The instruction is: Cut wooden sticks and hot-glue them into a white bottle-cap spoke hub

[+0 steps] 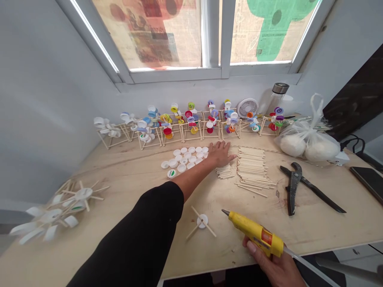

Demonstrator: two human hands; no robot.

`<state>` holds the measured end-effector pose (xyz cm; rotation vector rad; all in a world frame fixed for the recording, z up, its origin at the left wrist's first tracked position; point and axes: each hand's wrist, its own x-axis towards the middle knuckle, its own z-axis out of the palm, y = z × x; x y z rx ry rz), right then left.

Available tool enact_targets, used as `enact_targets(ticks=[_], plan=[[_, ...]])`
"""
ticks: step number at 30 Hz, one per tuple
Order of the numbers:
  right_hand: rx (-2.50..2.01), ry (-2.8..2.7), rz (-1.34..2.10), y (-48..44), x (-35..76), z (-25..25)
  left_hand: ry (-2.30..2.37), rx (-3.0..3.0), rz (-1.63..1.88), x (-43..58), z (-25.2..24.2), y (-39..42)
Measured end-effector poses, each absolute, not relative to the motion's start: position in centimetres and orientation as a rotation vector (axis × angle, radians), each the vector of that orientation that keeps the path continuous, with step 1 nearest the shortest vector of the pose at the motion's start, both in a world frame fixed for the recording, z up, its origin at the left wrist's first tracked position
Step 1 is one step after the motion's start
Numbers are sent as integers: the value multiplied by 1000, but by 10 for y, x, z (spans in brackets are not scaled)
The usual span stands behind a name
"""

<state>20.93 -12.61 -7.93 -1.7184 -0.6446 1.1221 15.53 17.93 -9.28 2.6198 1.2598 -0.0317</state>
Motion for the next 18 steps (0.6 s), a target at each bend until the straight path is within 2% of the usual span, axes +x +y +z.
enact_targets(ticks=[7, 14, 18], plan=[[-1707, -706, 1109, -126, 210, -71, 1256, 2606, 12, 151, -86, 171], [-1743, -850, 1108, -123, 224, -68, 1193, 2679, 170, 137, -53, 163], [-1743, -835, 1059, -123, 225, -70, 1067, 2728, 146, 128, -42, 134]])
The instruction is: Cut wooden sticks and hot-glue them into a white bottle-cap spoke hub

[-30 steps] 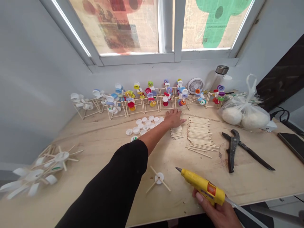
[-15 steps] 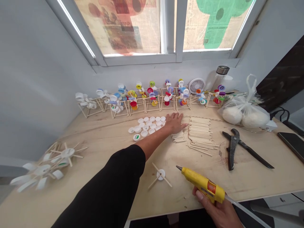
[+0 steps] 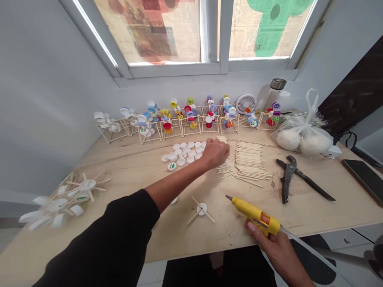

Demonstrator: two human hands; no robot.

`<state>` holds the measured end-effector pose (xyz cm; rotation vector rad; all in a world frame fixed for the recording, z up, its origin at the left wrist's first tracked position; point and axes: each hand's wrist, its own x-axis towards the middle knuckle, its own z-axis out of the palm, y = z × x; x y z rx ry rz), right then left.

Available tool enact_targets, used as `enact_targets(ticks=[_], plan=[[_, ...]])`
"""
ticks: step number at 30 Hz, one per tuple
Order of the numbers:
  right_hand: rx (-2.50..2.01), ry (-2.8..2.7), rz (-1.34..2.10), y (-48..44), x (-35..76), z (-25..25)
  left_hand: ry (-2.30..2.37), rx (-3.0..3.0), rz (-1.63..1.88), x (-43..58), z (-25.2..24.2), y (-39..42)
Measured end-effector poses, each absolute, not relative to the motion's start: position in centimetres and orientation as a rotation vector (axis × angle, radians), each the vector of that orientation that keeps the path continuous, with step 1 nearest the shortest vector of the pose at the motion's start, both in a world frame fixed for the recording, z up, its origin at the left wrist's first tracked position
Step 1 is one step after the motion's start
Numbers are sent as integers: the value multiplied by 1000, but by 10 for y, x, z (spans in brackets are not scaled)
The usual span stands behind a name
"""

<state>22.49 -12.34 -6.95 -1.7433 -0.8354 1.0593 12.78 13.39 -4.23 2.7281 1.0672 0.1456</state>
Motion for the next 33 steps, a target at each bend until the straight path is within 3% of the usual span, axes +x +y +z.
enact_targets(ticks=[12, 23, 26, 33], plan=[[-1763, -952, 1061, -135, 224, -65, 934, 2796, -66, 126, -60, 81], [-1745, -1015, 1024, -143, 220, -63, 1078, 2528, 139, 95, -30, 56], [-1747, -1052, 1021, -144, 221, -60, 1070, 2327, 279, 62, -14, 34], [-1669, -1132, 1002, -143, 215, -56, 999, 1029, 774, 6, -30, -45]])
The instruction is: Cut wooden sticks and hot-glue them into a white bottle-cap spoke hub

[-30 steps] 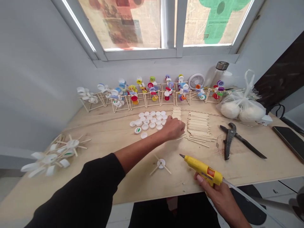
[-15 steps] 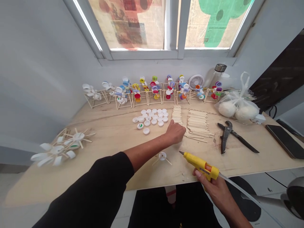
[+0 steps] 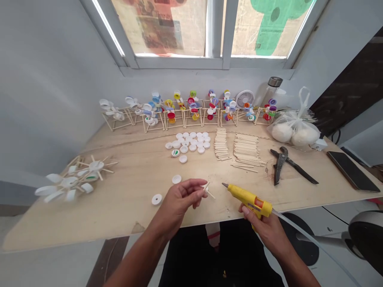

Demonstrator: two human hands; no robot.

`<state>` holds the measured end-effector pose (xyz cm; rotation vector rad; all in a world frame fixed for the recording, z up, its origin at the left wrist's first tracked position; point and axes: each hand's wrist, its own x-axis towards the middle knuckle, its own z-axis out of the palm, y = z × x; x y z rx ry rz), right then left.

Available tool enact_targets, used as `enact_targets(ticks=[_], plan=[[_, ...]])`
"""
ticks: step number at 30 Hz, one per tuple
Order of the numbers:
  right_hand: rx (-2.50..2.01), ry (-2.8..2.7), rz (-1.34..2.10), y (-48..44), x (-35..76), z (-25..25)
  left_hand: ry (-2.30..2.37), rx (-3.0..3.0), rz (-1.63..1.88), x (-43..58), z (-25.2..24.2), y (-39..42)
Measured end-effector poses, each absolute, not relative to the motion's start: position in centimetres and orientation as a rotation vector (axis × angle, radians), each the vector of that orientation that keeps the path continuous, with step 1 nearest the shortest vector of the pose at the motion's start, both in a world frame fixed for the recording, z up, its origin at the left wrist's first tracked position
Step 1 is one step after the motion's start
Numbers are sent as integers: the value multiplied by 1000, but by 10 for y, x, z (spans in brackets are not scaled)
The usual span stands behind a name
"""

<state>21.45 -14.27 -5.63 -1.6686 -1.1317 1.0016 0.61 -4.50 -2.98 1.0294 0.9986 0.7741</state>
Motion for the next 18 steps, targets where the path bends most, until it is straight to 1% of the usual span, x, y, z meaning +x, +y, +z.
enact_targets(ticks=[6, 12, 18], plan=[[-1680, -1214, 1028, -150, 205, -53, 1013, 666, 826, 4, -54, -78], [-1676, -1454, 1070, -154, 198, -43, 995, 593, 826, 8, -60, -81], [-1661, -1679, 936, -154, 198, -46, 983, 569, 846, 7, -65, -82]])
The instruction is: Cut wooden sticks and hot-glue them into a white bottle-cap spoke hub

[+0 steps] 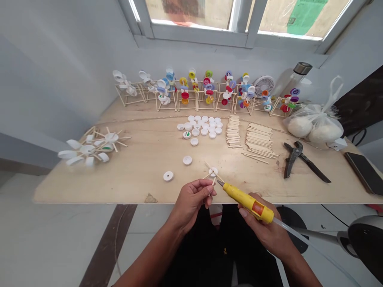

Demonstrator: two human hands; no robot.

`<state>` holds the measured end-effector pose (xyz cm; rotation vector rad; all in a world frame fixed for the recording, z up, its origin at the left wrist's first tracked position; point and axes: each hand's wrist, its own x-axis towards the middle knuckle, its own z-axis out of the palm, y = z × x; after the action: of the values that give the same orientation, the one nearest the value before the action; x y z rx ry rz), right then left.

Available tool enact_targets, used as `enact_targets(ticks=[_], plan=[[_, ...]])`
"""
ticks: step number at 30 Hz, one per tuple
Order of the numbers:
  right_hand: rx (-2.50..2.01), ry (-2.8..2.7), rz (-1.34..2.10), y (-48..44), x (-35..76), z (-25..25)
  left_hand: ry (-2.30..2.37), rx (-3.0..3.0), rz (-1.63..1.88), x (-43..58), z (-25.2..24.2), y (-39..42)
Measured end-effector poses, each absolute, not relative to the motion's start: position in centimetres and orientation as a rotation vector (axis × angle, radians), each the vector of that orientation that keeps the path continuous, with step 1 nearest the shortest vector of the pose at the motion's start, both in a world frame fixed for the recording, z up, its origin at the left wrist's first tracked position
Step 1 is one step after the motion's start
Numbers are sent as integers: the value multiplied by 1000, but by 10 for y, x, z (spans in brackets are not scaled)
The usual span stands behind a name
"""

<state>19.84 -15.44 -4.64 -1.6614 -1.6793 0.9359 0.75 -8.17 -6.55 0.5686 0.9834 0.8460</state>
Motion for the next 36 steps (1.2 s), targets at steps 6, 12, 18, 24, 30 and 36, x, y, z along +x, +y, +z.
enact_targets(ticks=[6, 12, 18, 24, 30, 36], plan=[[-1665, -1788, 832, -150, 196, -48, 994, 592, 833, 6, -64, -79], [-1659, -1839, 734, -147, 195, -48, 999, 609, 826, 6, -64, -78], [-1659, -1871, 670, -145, 194, -47, 1009, 584, 827, 6, -64, -76], [-1651, -1895, 629, -143, 194, -50, 1000, 594, 817, 5, -66, -76], [-1664, -1913, 628, -144, 194, -50, 1003, 609, 819, 5, -66, -76], [-1677, -1901, 610, -143, 194, -50, 1010, 602, 815, 5, -65, -77]])
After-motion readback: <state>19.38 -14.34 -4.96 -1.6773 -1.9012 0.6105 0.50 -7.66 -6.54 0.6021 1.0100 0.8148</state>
